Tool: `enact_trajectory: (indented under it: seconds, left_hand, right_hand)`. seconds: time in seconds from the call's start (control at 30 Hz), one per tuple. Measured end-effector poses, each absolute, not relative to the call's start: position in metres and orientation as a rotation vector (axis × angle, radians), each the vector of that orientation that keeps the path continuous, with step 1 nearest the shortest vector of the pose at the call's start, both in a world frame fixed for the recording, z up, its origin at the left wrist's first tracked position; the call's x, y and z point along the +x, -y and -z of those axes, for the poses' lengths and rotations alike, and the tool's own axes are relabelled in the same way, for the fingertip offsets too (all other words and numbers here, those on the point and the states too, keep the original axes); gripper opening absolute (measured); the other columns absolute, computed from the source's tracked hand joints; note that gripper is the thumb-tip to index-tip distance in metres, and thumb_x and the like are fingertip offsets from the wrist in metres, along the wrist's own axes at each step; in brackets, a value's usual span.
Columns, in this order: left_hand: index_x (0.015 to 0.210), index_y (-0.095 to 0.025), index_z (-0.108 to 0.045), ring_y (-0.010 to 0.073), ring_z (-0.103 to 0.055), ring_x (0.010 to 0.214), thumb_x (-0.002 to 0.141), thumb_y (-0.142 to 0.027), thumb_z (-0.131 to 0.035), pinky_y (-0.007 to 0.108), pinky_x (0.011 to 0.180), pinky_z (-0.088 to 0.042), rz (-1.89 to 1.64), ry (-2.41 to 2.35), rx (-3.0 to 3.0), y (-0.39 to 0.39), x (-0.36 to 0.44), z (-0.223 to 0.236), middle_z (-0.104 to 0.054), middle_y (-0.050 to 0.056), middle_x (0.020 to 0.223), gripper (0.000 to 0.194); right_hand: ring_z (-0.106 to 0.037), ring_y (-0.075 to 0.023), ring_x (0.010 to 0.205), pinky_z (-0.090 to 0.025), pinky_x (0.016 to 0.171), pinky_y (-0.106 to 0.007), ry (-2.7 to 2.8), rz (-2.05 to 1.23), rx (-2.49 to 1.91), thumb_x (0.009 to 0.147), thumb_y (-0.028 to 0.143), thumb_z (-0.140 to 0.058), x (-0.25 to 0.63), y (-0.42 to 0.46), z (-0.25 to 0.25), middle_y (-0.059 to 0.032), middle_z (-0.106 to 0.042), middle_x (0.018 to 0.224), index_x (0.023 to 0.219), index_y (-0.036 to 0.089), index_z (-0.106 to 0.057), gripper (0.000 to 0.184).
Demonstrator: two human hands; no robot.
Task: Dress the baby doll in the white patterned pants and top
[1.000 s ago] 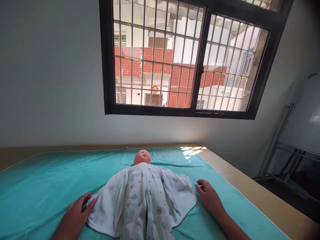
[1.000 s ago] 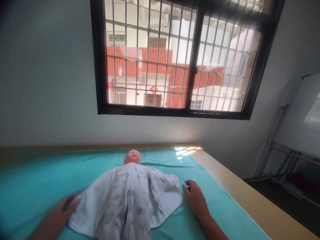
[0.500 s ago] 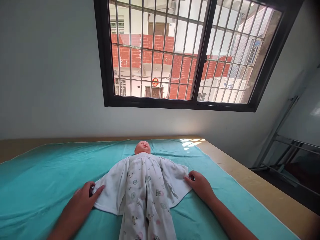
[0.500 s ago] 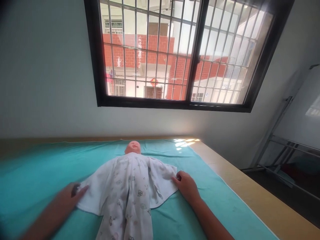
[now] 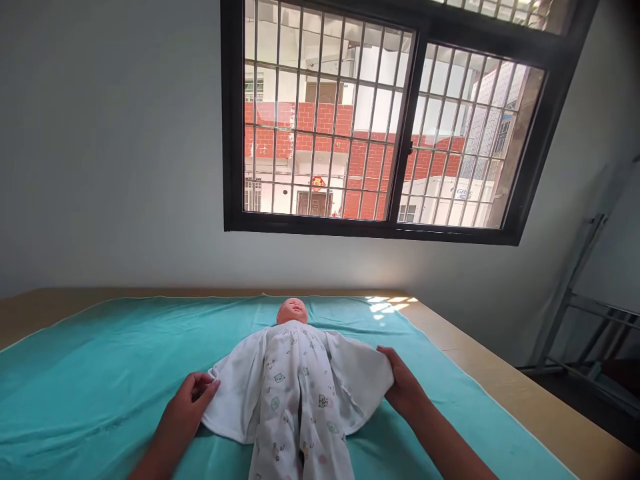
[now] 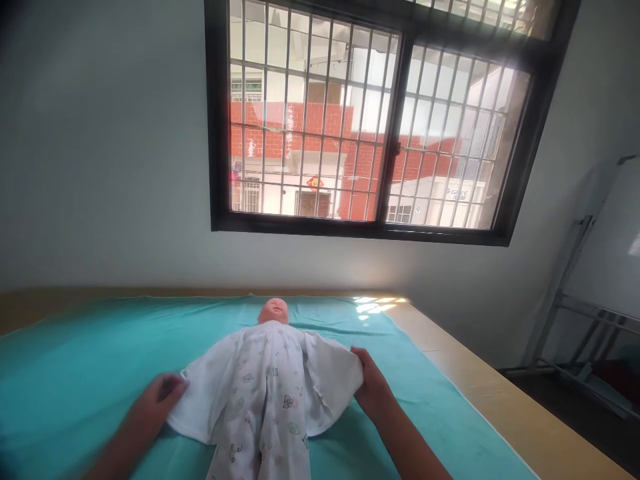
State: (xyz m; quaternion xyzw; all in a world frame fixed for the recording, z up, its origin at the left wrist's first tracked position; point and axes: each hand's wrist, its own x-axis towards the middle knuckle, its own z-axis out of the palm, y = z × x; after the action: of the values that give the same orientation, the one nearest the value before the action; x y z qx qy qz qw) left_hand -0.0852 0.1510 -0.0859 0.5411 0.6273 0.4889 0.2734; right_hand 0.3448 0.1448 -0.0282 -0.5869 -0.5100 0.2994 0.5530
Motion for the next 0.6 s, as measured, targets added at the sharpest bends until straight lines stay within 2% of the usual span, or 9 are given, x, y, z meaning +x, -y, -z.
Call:
enact_trajectory:
  seconds: [0.1,0.17,0.23,0.3,0.4,0.5,0.6]
  left_hand:
    - [0.096,-0.021,-0.060,0.0275,-0.069,0.094,0.068,-0.061,-0.057,0.034,0.080,-0.054,-1.216,-1.659,1.467,-0.149,-0.084,0.084,-0.074,0.007,0.096,0.049]
    - [0.100,-0.020,-0.060,0.0278,-0.070,0.093,0.072,-0.061,-0.055,0.034,0.077,-0.055,-1.152,-1.685,1.472,-0.148,-0.084,0.081,-0.075,0.006,0.094,0.050]
    - [0.101,-0.020,-0.060,0.0277,-0.071,0.087,0.075,-0.062,-0.051,0.034,0.073,-0.055,-1.097,-1.714,1.470,-0.148,-0.085,0.079,-0.076,0.006,0.087,0.051]
    - [0.103,-0.019,-0.059,0.0276,-0.071,0.077,0.077,-0.065,-0.047,0.034,0.063,-0.055,-1.031,-1.736,1.472,-0.148,-0.087,0.078,-0.076,0.006,0.085,0.054]
    - [0.105,-0.020,-0.059,0.0271,-0.071,0.075,0.077,-0.064,-0.047,0.033,0.057,-0.054,-1.033,-1.758,1.514,-0.147,-0.088,0.080,-0.075,0.007,0.097,0.053]
    - [0.103,-0.023,-0.061,0.0267,-0.069,0.092,0.076,-0.058,-0.050,0.031,0.074,-0.055,-1.191,-1.782,1.571,-0.143,-0.088,0.080,-0.073,0.005,0.108,0.045]
    - [0.103,-0.025,-0.061,0.0265,-0.068,0.095,0.079,-0.057,-0.048,0.032,0.080,-0.054,-1.269,-1.853,1.597,-0.135,-0.081,0.071,-0.072,0.003,0.108,0.042]
  right_hand:
    - [-0.061,-0.0204,0.065,-0.051,0.062,-0.030,1.060,-1.008,-1.154,0.078,0.051,-0.046,0.305,-0.160,-0.002,-0.0035,-0.061,0.065,0.069,0.022,-0.053,0.032]
    - [-0.060,-0.0194,0.063,-0.050,0.063,-0.031,0.988,-1.131,-1.069,0.078,0.048,-0.049,0.273,-0.167,-0.019,-0.0027,-0.061,0.063,0.069,0.021,-0.051,0.029]
    - [-0.063,-0.0215,0.072,-0.051,0.068,-0.032,1.168,-1.122,-1.055,0.079,0.042,-0.052,0.241,-0.165,-0.027,-0.0037,-0.066,0.071,0.069,0.020,-0.053,0.024]
    - [-0.065,-0.0253,0.094,-0.051,0.083,-0.036,1.587,-0.997,-1.053,0.078,0.030,-0.055,0.216,-0.154,-0.024,-0.0050,-0.072,0.091,0.067,0.020,-0.055,0.016]
    - [-0.053,-0.0283,0.126,-0.039,0.106,-0.045,2.103,-0.546,-0.978,0.075,0.012,-0.054,0.196,-0.132,-0.005,-0.0068,-0.066,0.125,0.072,0.019,-0.061,0.010]
    - [-0.045,-0.0275,0.135,-0.030,0.114,-0.049,2.213,-0.216,-1.004,0.077,0.007,-0.052,0.191,-0.118,0.019,-0.0091,-0.057,0.138,0.087,0.018,-0.066,0.020]
    - [-0.045,-0.0271,0.135,-0.031,0.115,-0.049,2.203,-0.100,-1.010,0.080,0.007,-0.051,0.189,-0.114,0.033,-0.0089,-0.056,0.139,0.098,0.018,-0.066,0.026]
